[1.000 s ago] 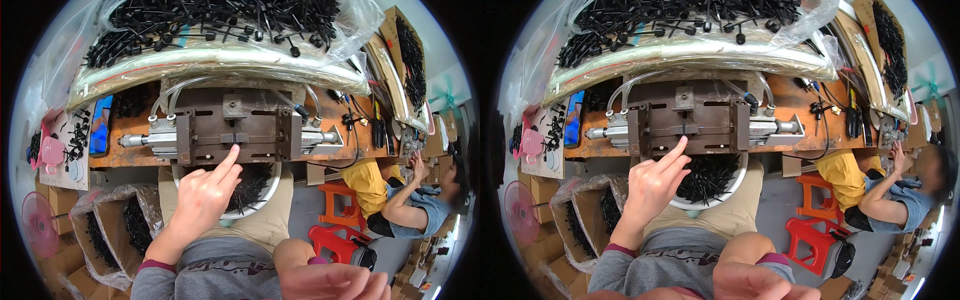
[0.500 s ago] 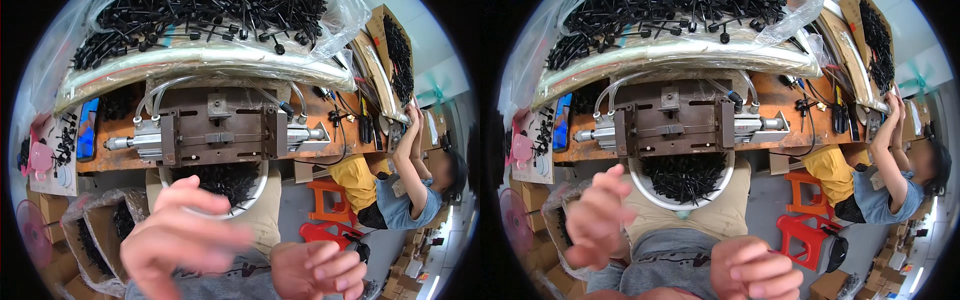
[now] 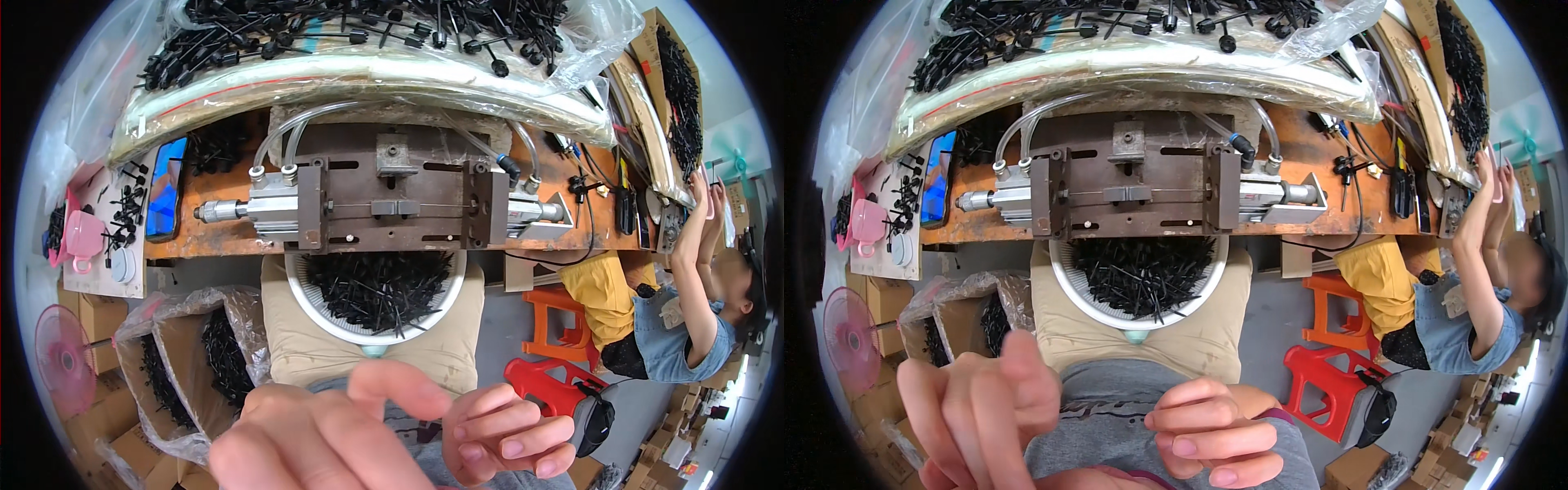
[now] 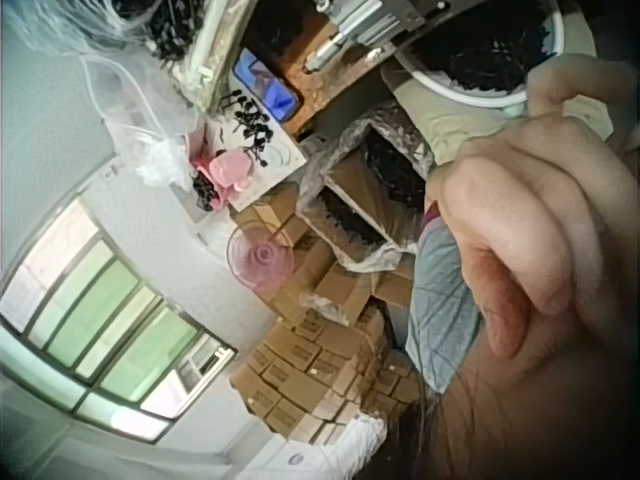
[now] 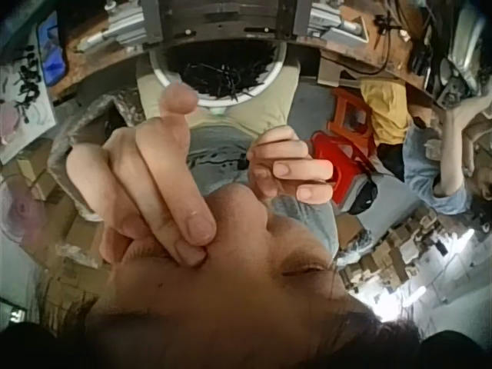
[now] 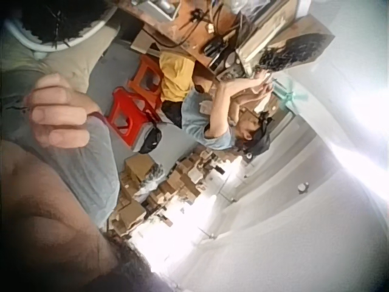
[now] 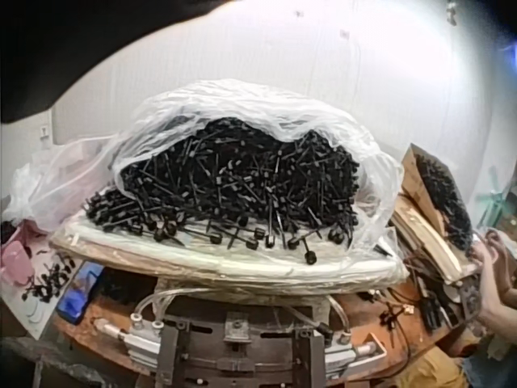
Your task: Assembling black plastic components using a pneumatic assembly machine.
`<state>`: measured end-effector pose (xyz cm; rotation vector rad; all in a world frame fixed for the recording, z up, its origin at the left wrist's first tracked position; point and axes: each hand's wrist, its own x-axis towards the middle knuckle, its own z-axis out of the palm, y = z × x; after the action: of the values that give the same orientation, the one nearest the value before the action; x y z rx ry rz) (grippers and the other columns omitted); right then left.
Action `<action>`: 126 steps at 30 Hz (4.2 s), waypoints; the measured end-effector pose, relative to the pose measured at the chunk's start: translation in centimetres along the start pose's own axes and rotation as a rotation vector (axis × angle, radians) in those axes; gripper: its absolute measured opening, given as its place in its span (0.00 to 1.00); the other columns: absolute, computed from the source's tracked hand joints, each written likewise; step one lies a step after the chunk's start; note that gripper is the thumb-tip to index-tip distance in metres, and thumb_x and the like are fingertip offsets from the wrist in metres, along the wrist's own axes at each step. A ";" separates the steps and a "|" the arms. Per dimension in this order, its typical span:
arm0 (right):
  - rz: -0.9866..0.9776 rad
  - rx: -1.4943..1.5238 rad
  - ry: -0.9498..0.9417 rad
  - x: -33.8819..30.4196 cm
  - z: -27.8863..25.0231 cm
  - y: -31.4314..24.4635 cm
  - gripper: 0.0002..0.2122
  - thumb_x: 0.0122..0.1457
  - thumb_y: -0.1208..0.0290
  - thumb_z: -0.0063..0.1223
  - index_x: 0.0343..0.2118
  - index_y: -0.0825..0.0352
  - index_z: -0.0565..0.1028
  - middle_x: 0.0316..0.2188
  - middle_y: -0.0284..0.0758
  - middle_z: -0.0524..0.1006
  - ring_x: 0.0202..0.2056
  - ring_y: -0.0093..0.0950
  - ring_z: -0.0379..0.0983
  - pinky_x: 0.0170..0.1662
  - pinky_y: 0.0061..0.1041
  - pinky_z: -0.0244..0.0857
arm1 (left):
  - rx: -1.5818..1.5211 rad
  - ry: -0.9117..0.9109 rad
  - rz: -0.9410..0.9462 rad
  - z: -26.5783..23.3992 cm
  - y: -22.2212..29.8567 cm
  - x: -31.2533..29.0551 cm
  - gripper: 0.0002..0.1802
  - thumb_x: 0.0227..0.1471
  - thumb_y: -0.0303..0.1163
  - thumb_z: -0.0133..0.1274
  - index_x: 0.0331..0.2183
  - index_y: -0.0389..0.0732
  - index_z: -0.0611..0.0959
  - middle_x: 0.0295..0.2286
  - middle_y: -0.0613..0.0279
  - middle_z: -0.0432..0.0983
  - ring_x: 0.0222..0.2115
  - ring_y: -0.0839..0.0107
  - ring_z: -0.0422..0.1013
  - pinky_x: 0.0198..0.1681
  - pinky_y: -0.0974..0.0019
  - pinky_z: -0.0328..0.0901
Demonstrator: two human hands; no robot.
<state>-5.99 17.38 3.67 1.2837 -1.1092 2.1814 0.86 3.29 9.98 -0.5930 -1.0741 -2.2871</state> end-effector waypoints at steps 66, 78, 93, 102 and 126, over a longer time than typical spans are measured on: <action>0.097 -0.781 -0.368 12.1 -5.1 12.3 0.09 0.52 0.84 0.53 0.36 0.67 0.77 0.32 0.36 0.78 0.31 0.27 0.73 0.33 0.22 0.66 | 1.038 0.039 0.156 -6.3 -7.4 -6.3 0.35 0.47 0.16 0.51 0.56 0.33 0.59 0.49 0.30 0.67 0.29 0.65 0.77 0.41 0.63 0.68; -0.545 -1.276 -1.278 22.7 -3.1 23.9 0.16 0.47 0.79 0.50 0.40 0.60 0.78 0.35 0.34 0.69 0.39 0.29 0.70 0.41 0.28 0.68 | 0.971 -0.081 0.023 -6.9 -8.2 -8.2 0.37 0.50 0.13 0.45 0.59 0.37 0.52 0.48 0.30 0.66 0.26 0.66 0.76 0.34 0.67 0.71; -0.046 -0.897 -0.936 22.1 -2.7 22.7 0.11 0.47 0.79 0.61 0.36 0.66 0.77 0.26 0.34 0.74 0.26 0.26 0.73 0.31 0.23 0.68 | 0.846 0.059 -0.094 -7.1 -8.2 -8.4 0.32 0.54 0.16 0.43 0.58 0.35 0.52 0.46 0.36 0.70 0.23 0.69 0.75 0.32 0.71 0.70; 0.775 -0.269 -0.377 23.6 -3.9 20.1 0.09 0.55 0.75 0.59 0.38 0.72 0.76 0.29 0.37 0.78 0.29 0.23 0.78 0.35 0.18 0.73 | 0.849 0.038 -0.139 -7.3 -7.6 -8.5 0.31 0.55 0.16 0.42 0.58 0.36 0.51 0.42 0.37 0.73 0.22 0.69 0.75 0.30 0.70 0.71; 0.080 -0.615 -0.663 2.6 -3.0 8.3 0.21 0.40 0.80 0.60 0.42 0.76 0.76 0.37 0.45 0.78 0.33 0.35 0.78 0.34 0.26 0.74 | 1.173 0.129 -0.027 -6.6 -6.0 -0.5 0.16 0.36 0.19 0.67 0.33 0.34 0.81 0.30 0.55 0.77 0.28 0.71 0.76 0.30 0.72 0.72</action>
<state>-14.39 14.43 1.47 1.6884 -1.9049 1.2674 -3.56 1.39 2.46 0.0595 -2.0293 -1.2930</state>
